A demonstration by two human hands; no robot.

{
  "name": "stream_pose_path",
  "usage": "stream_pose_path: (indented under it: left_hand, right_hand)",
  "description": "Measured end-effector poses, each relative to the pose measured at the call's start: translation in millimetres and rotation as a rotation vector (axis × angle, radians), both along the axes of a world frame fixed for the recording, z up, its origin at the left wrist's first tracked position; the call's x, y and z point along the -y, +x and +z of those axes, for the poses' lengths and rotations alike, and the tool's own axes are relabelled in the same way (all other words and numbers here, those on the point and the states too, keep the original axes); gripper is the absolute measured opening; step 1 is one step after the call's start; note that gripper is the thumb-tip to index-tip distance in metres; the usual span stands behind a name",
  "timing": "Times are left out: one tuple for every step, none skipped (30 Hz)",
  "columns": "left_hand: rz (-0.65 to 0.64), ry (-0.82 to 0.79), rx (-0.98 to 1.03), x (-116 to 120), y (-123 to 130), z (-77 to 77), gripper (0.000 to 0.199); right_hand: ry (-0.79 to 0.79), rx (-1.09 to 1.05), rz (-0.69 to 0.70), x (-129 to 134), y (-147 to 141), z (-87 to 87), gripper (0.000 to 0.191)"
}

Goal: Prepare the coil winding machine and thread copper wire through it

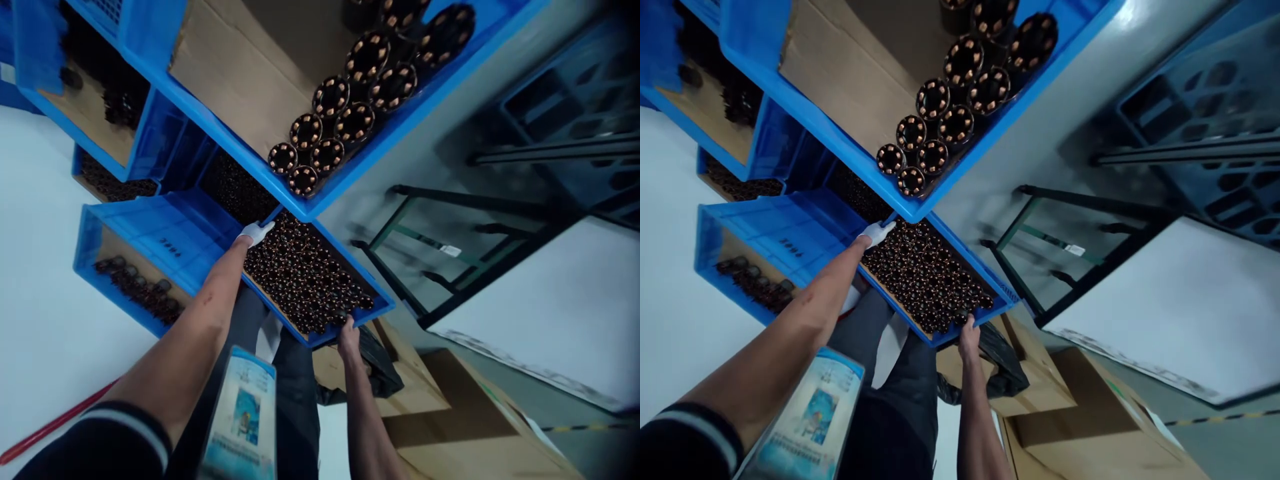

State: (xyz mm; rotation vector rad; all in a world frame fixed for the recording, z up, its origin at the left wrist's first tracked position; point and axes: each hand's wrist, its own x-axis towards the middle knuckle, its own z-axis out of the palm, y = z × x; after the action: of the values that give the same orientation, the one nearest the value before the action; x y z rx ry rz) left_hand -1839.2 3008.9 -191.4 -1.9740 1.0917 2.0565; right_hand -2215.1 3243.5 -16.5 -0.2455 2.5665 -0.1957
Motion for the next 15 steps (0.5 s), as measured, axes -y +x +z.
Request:
stream_pose_path:
  left_hand:
    - [0.003, -0.003, -0.003, 4, 0, -4.8, 0.086]
    - [0.006, -0.005, -0.004, 8, 0, -9.3, 0.086]
    - [0.008, -0.005, -0.006, 13, 0, -13.8, 0.087]
    - [0.008, -0.002, -0.006, 17, 0, -18.3, 0.088]
    - [0.008, 0.003, -0.006, 21, 1, -23.0, 0.088]
    - [0.009, 0.011, -0.006, 24, 1, -28.0, 0.088]
    - [0.012, 0.019, -0.007, 27, 1, -33.5, 0.087]
    - [0.019, 0.025, -0.007, 29, 2, -39.5, 0.085]
    - [0.031, 0.026, -0.007, 31, 3, -46.0, 0.084]
    - [0.044, 0.024, -0.004, 32, 4, -53.0, 0.084]
    - [0.058, 0.018, 0.000, 33, 5, -60.3, 0.085]
    - [0.071, 0.013, 0.005, 34, 6, -67.8, 0.086]
    - [0.082, 0.011, 0.006, 35, 8, -75.4, 0.087]
    - [0.092, 0.015, 0.008, 36, 9, -83.1, 0.087]
    - [0.098, 0.022, 0.008, 37, 11, -90.5, 0.087]
  right_hand:
    - [0.000, 0.007, -0.007, 4, 0, -7.5, 0.049]
    - [0.002, 0.011, -0.013, 8, -1, -15.0, 0.049]
    - [0.003, 0.011, -0.016, 12, -2, -22.2, 0.050]
    - [0.005, 0.009, -0.016, 17, -3, -29.0, 0.049]
    - [0.007, 0.005, -0.011, 21, -4, -35.3, 0.049]
    - [0.011, 0.003, -0.002, 25, -5, -41.0, 0.048]
    - [0.016, 0.003, 0.010, 30, -6, -46.1, 0.047]
    - [0.023, 0.006, 0.024, 35, -7, -50.8, 0.046]
    - [0.031, 0.011, 0.040, 40, -8, -55.3, 0.045]
    - [0.039, 0.015, 0.058, 45, -9, -59.8, 0.044]
    - [0.046, 0.019, 0.078, 51, -10, -64.6, 0.042]
    - [0.051, 0.020, 0.100, 57, -11, -69.9, 0.040]
    - [0.056, 0.018, 0.122, 63, -12, -75.7, 0.040]
    - [0.061, 0.013, 0.145, 69, -13, -81.9, 0.040]
    - [0.067, 0.006, 0.166, 75, -14, -88.2, 0.042]
